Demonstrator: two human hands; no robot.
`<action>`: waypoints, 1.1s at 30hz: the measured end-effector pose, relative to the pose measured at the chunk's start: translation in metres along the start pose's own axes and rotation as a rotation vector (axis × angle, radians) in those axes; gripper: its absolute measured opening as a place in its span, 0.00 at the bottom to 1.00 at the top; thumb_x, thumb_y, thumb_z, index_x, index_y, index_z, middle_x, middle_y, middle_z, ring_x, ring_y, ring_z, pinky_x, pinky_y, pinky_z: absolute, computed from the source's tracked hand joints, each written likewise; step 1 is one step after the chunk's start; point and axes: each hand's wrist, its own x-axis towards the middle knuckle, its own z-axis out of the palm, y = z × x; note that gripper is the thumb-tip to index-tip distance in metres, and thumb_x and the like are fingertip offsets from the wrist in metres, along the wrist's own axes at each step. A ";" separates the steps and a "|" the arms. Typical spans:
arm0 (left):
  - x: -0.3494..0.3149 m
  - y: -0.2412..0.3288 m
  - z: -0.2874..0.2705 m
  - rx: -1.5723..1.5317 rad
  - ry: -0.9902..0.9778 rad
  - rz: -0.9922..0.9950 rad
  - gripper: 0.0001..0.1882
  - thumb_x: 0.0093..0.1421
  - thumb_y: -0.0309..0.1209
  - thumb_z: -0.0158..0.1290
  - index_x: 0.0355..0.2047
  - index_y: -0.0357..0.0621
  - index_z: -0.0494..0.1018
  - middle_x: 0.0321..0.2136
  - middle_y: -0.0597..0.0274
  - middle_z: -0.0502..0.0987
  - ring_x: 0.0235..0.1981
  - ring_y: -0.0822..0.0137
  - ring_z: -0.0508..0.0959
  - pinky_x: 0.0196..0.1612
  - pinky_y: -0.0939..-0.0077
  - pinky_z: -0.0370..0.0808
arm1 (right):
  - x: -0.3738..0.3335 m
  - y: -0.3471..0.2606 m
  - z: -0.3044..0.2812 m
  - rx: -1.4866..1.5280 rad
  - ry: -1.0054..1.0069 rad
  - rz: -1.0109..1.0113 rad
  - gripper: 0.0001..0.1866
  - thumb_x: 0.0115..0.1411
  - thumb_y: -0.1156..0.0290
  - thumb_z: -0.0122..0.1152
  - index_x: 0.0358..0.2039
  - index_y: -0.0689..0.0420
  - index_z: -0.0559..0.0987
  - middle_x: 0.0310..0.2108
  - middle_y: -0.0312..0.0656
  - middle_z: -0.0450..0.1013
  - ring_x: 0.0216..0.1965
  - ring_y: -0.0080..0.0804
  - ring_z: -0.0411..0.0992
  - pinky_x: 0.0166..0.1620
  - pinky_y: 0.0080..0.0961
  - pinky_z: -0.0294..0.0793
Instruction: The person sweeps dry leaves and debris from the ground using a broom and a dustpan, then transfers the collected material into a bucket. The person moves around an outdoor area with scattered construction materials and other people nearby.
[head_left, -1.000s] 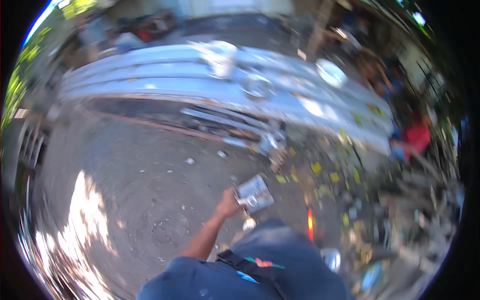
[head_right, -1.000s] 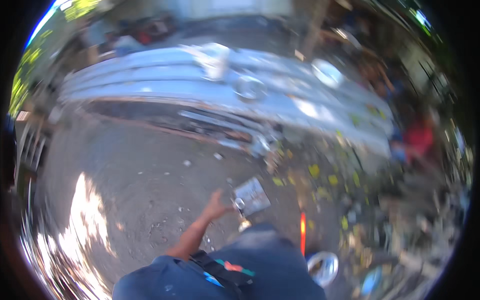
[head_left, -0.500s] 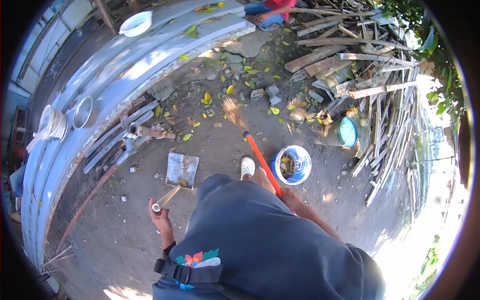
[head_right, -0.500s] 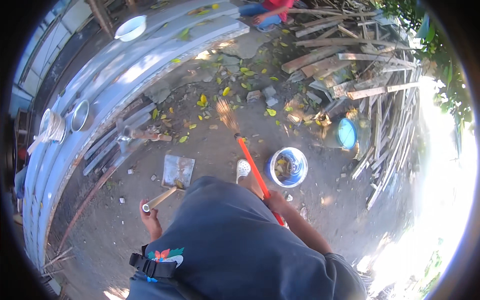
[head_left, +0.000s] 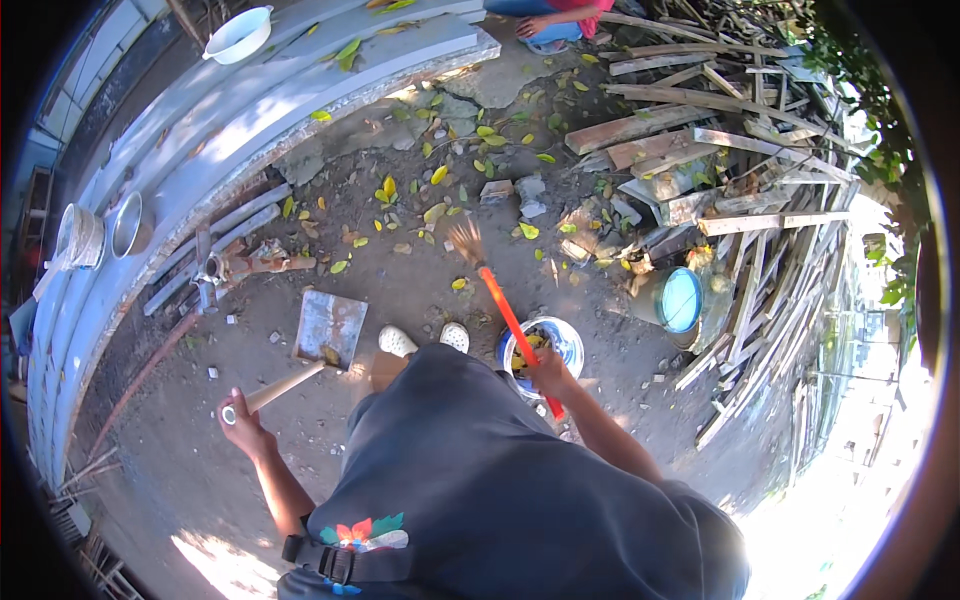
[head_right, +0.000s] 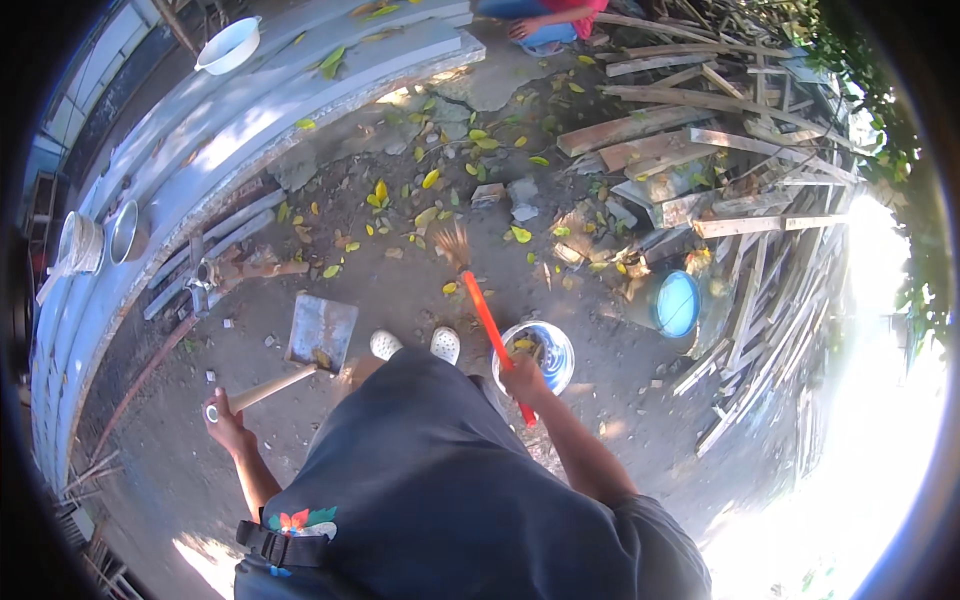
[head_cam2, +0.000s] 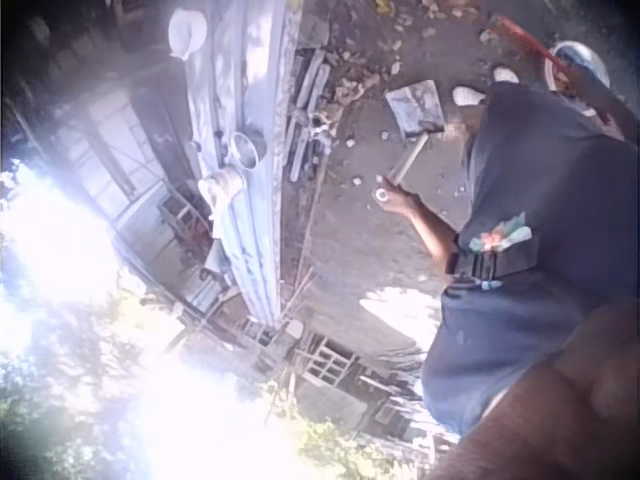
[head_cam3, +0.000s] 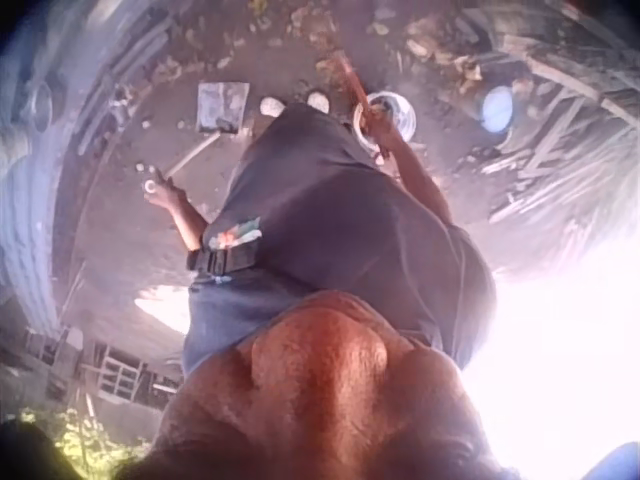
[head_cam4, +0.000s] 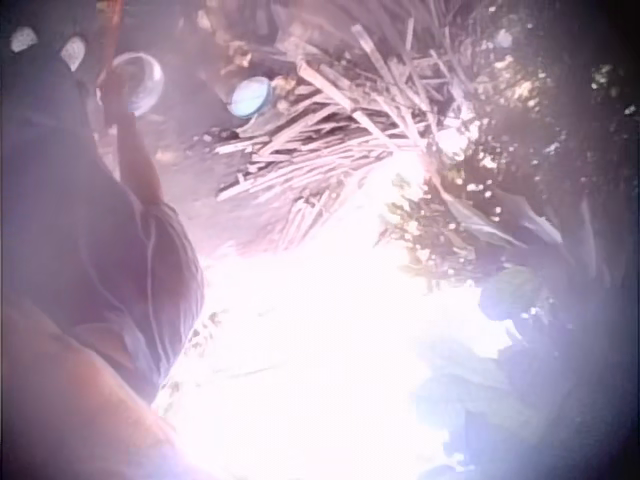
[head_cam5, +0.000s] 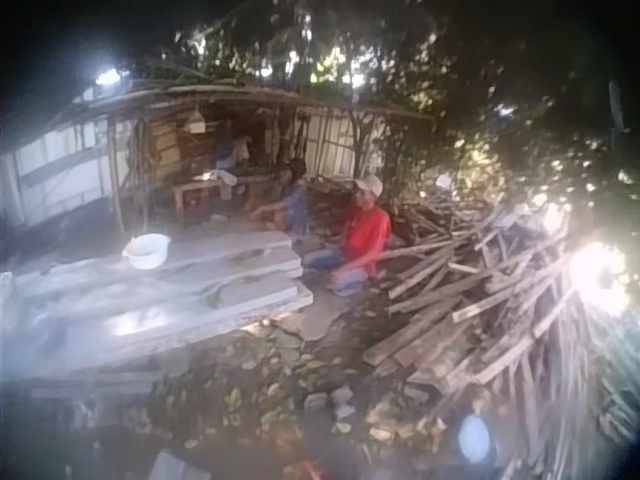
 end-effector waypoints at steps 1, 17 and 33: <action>-0.005 0.010 0.006 -0.001 0.008 0.000 0.14 0.58 0.40 0.65 0.37 0.51 0.73 0.34 0.71 0.73 0.37 0.74 0.73 0.35 0.73 0.68 | 0.018 -0.001 -0.006 0.019 -0.021 0.010 0.05 0.55 0.75 0.57 0.31 0.62 0.78 0.17 0.42 0.72 0.16 0.32 0.71 0.20 0.31 0.71; -0.026 0.027 0.195 0.005 -0.320 0.008 0.10 0.62 0.36 0.63 0.37 0.48 0.72 0.51 0.61 0.76 0.50 0.68 0.74 0.49 0.69 0.70 | 0.255 -0.110 -0.200 0.339 0.064 -0.012 0.04 0.59 0.72 0.57 0.34 0.55 0.78 0.18 0.34 0.69 0.14 0.25 0.67 0.14 0.26 0.65; -0.047 0.029 0.393 0.064 -0.271 -0.015 0.08 0.61 0.25 0.63 0.37 0.46 0.74 0.49 0.56 0.77 0.49 0.67 0.75 0.56 0.68 0.72 | 0.575 -0.213 -0.298 0.155 0.060 -0.003 0.03 0.60 0.72 0.55 0.35 0.55 0.74 0.18 0.36 0.70 0.14 0.27 0.68 0.15 0.29 0.68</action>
